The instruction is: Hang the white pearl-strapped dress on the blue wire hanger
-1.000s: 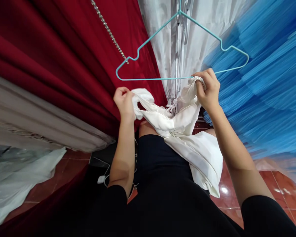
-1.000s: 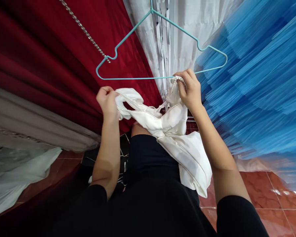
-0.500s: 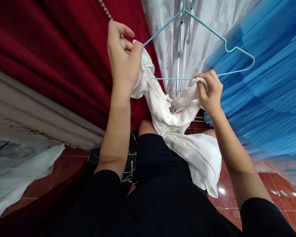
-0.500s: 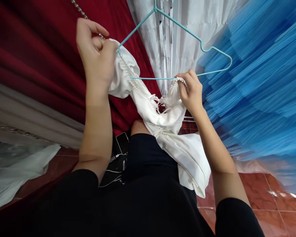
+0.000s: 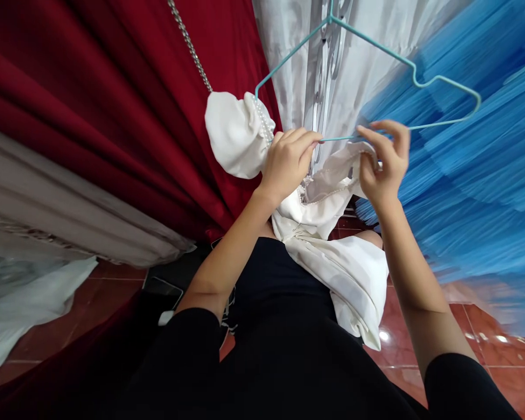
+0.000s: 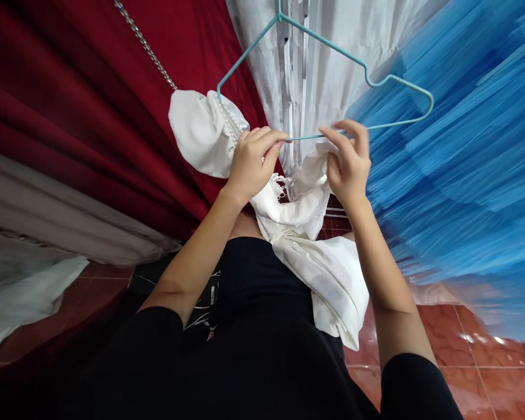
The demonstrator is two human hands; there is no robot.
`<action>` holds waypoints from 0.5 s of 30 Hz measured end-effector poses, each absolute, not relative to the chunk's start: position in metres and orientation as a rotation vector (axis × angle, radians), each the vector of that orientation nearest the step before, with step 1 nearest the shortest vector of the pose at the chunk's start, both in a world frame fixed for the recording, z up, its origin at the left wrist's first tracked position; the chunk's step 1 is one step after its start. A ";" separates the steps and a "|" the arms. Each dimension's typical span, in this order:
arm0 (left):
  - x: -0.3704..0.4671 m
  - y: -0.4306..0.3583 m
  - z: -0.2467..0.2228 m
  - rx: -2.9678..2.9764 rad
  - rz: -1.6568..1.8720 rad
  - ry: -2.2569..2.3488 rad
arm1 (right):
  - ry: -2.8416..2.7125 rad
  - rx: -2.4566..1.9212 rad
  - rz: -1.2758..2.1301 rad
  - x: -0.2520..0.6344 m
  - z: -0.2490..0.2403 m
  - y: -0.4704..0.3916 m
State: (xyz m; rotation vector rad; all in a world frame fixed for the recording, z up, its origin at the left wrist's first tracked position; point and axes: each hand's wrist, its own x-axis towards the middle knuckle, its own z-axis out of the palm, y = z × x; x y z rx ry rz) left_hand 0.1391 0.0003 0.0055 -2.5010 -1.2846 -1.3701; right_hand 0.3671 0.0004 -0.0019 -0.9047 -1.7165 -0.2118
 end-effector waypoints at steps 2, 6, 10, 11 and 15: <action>0.135 0.002 0.010 -2.527 -1.366 -1.281 | -1.509 -0.914 -0.367 0.384 0.000 -0.001; 0.127 -0.004 0.022 -2.590 -1.255 -1.344 | -1.157 -1.035 -0.474 0.439 0.019 0.011; 0.124 -0.015 0.036 -2.660 -1.146 -1.415 | -1.136 -1.183 -0.422 0.466 0.063 0.025; 0.125 -0.017 0.038 -2.662 -1.124 -1.424 | -1.190 -1.148 -0.407 0.462 0.074 0.026; 0.127 -0.020 0.040 -2.644 -1.085 -1.442 | -1.394 -0.970 -0.376 0.425 0.108 0.027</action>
